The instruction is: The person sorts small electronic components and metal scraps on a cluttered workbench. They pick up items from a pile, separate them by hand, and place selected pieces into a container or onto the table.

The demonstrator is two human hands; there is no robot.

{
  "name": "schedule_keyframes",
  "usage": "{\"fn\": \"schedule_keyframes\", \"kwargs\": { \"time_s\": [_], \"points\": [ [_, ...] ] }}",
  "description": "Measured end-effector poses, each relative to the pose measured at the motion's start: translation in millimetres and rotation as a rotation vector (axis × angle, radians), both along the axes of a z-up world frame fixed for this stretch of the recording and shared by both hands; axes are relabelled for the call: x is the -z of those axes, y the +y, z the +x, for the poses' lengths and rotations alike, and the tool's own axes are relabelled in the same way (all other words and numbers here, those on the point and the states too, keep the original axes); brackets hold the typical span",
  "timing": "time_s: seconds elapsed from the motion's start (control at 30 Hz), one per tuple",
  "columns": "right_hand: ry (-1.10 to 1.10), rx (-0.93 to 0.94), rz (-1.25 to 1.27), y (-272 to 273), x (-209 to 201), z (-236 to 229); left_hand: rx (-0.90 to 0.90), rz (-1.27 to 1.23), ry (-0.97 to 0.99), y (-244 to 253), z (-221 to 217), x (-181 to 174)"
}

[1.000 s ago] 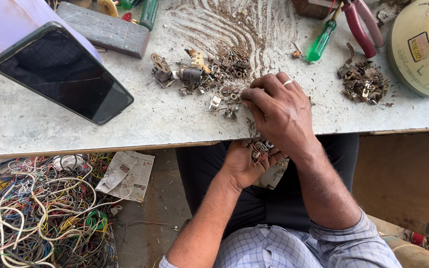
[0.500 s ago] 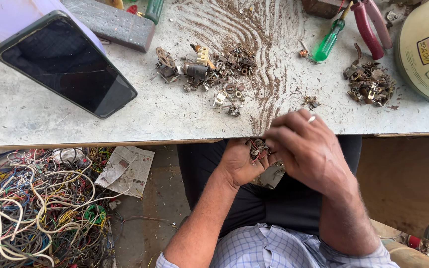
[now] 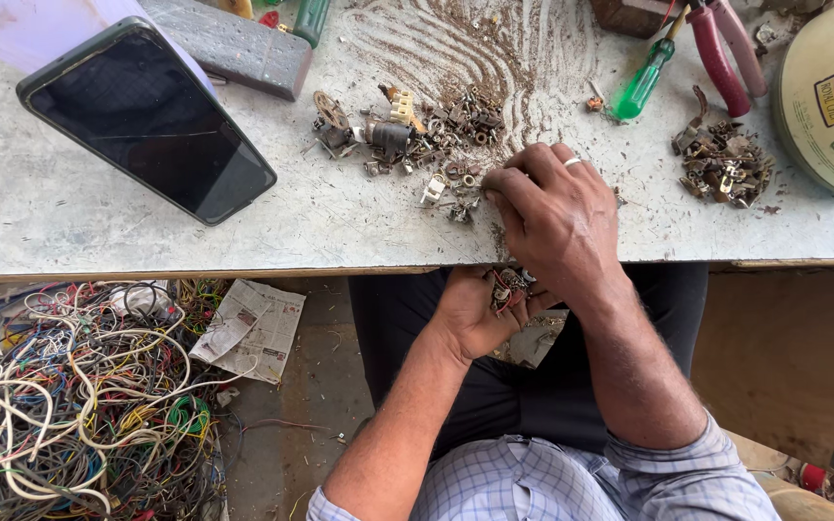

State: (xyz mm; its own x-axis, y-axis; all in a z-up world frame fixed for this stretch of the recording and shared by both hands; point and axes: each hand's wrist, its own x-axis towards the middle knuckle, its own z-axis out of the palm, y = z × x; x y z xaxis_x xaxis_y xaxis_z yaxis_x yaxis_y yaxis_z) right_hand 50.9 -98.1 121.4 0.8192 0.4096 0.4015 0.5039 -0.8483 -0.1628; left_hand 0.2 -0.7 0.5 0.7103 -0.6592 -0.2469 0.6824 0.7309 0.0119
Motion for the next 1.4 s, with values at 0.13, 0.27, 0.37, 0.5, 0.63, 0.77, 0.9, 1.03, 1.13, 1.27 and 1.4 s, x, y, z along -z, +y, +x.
{"fn": "schedule_keyframes", "kwargs": {
  "time_s": [0.13, 0.27, 0.37, 0.5, 0.63, 0.77, 0.9, 1.03, 1.13, 1.27, 1.4],
  "points": [
    [-0.004, 0.011, -0.011, 0.8, -4.5, -0.9, 0.005, 0.014, -0.006, -2.3, 0.3, 7.0],
    [0.002, -0.007, -0.005, 6.0, -3.5, 0.6, 0.034, 0.035, 0.03, -2.8, 0.6, 11.6],
    [0.011, -0.007, -0.022, 6.4, -4.8, 3.3, 0.025, 0.029, 0.029, -2.8, 0.8, 10.1],
    [0.029, -0.009, -0.059, 3.0, -7.8, 4.4, 0.011, -0.039, -0.022, -2.0, 0.2, 4.3],
    [0.061, 0.017, -0.147, -4.9, -11.1, 1.8, -0.011, -0.111, 0.011, -1.7, 1.5, 0.4],
    [0.086, 0.031, -0.184, -17.4, -17.4, -2.7, -0.014, -0.092, -0.012, -2.3, 1.4, 2.1],
    [0.114, 0.068, -0.21, -35.4, -26.4, -8.5, 0.006, -0.084, -0.033, -4.0, 1.8, 4.1],
    [0.094, 0.056, -0.177, -46.4, -29.7, -11.9, -0.004, -0.109, -0.066, -2.4, 2.1, -0.7],
    [0.091, 0.078, -0.184, -56.1, -30.1, -14.8, 0.014, -0.177, -0.085, 0.6, 3.0, -4.6],
    [0.059, 0.123, -0.164, -77.7, -33.0, -17.4, 0.021, -0.16, -0.098, 1.8, 3.9, -9.2],
    [-0.014, 0.189, -0.138, -98.8, -33.3, -24.0, 0.021, -0.154, -0.094, 1.7, 4.5, -10.3]
  ]
}}
